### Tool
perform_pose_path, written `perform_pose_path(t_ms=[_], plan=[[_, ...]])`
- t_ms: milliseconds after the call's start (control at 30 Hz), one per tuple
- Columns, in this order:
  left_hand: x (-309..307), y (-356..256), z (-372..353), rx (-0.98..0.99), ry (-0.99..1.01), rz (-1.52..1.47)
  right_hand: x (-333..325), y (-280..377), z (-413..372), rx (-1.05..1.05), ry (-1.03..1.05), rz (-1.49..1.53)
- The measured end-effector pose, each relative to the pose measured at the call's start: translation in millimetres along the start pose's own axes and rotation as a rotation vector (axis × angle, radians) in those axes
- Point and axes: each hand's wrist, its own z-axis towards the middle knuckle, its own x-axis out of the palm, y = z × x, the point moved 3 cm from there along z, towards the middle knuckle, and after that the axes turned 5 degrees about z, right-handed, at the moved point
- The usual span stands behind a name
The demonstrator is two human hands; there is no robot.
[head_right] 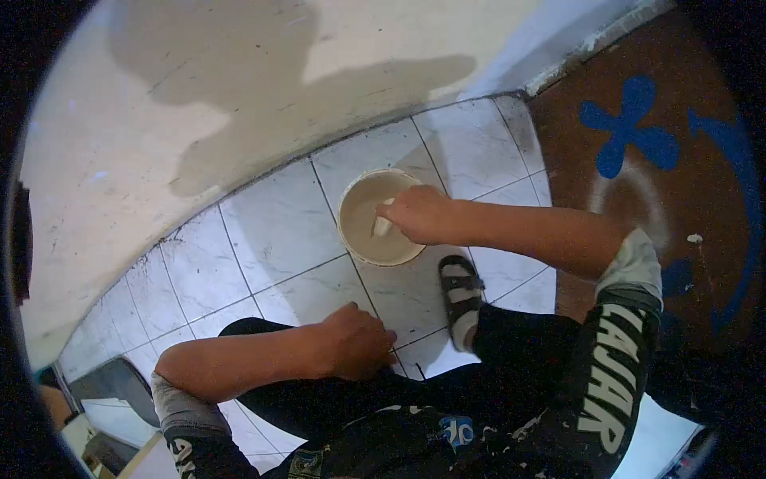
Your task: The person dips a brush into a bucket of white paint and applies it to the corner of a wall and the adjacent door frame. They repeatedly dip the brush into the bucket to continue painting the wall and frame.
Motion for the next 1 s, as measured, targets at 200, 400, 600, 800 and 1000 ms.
perform_pose_path(t_ms=[200,400,600,800,1000], plan=[[-1.9,13.2,-11.6,-0.126,-0.130,-0.072,39.8,-18.7,33.2,-0.084,-0.086,-0.027],[-4.6,4.7,-7.2,-0.220,-0.044,-0.087,46.2,-12.5,46.4,-0.142,-0.067,-0.130],[-13.9,-1.8,-2.5,-0.252,-0.096,-0.085,57.6,-14.3,52.9,-0.125,-0.007,-0.109],[-24.4,-3.2,15.2,-0.243,-0.076,-0.092,62.7,-19.8,48.1,-0.141,-0.040,-0.061],[-35.5,0.1,23.2,-0.252,-0.067,-0.082,3.8,-21.2,24.5,-0.087,0.011,-0.009]])
